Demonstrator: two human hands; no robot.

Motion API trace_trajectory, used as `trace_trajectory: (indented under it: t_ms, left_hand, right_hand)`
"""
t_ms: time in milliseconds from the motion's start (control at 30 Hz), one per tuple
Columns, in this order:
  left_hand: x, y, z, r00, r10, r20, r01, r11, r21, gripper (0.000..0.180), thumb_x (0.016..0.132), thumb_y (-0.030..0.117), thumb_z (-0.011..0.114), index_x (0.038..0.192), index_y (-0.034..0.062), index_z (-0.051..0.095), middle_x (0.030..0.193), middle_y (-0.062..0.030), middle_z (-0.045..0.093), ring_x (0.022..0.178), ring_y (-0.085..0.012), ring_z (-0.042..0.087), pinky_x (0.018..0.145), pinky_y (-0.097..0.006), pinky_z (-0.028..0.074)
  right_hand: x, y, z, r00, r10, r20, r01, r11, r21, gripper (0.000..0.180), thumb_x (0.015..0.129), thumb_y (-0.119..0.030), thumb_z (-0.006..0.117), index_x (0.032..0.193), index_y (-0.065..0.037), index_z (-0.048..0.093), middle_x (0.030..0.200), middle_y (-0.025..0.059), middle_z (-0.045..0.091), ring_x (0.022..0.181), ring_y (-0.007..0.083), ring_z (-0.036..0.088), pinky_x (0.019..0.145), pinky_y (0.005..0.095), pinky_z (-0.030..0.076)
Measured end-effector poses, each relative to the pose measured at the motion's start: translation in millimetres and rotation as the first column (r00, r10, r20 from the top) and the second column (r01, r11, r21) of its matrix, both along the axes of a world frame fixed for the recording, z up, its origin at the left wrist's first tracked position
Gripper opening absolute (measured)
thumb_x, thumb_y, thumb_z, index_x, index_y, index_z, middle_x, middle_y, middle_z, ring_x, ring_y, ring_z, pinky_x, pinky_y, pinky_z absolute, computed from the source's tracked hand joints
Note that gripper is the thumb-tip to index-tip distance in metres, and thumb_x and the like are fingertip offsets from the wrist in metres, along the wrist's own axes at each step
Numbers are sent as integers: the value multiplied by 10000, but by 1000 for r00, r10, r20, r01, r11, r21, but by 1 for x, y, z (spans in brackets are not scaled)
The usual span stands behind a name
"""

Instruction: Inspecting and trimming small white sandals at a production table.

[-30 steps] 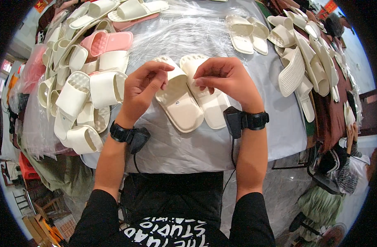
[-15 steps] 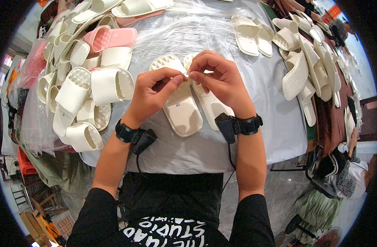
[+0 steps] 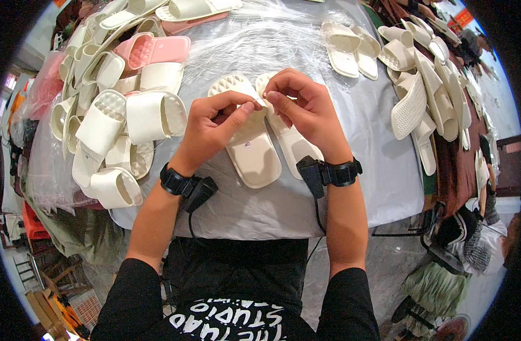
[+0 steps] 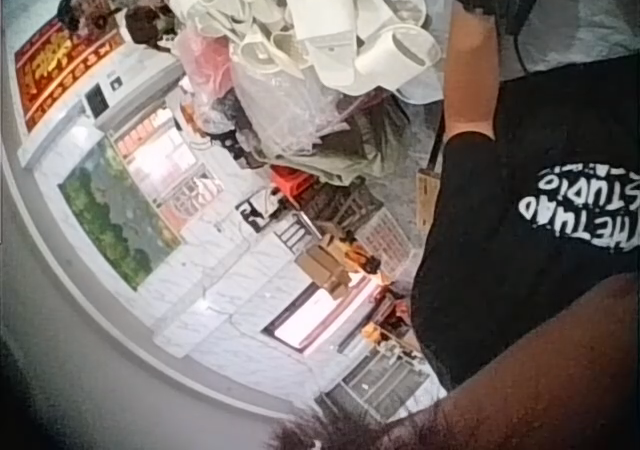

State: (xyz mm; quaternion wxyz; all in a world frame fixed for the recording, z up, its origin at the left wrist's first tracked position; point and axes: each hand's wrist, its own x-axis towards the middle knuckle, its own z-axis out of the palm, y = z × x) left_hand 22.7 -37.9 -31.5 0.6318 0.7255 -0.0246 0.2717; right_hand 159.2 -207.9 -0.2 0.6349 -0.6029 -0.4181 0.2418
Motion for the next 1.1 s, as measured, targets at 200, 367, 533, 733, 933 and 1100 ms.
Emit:
trace_trajectory:
  t_ms: [200,367,533,733,933,1100]
  left_hand:
    - [-5,2,5,997,-26,-69,27,1000,10,165,1027,131,689,1091,15,788,762,61,680,671,10,510,566,-194,353]
    - [-6,2,7,996,-12,-90,16,999,41,161,1022,130,690,1072,18,793,753,58,680,667,11,510,564,-197,357]
    - [-3,0,4,998,-19,-53,19,1000,2,170,1026,142,688,1070,16,793,764,51,697,672,9,532,568,-195,372]
    - [-3,2,3,998,-23,-61,24,999,22,177,1026,147,692,1080,13,795,773,46,707,677,5,543,574,-195,382]
    - [-2,2,2,999,-18,-46,19,999,28,182,1024,156,700,1087,15,797,757,54,690,666,7,523,565,-196,366]
    - [-3,3,3,997,-21,-68,23,999,35,182,1023,157,705,1091,16,797,752,56,687,665,8,519,564,-196,361]
  right_hand:
    - [0,-1,0,1000,4,23,-4,1000,-8,86,1033,-75,693,1031,10,684,1001,-1,632,734,44,534,619,209,440]
    - [0,-1,1,1000,-5,20,6,999,-44,109,1040,-104,696,1016,1,680,952,-20,622,726,37,514,620,210,412]
    - [-1,-2,1,1000,3,20,-2,999,-43,109,1042,-114,697,1013,-10,683,928,-32,610,727,34,502,620,211,401]
    - [0,-1,2,1000,19,11,-18,999,-44,113,1042,-125,704,1016,-17,685,924,-37,608,734,31,498,628,208,400]
    - [-2,-1,2,1000,5,19,-4,999,-54,117,1040,-138,713,1025,-25,686,901,-48,602,730,25,485,621,203,389]
    - [-1,-2,3,1000,15,12,-15,997,-72,111,1039,-137,714,1030,-30,689,874,-56,592,724,19,483,614,197,383]
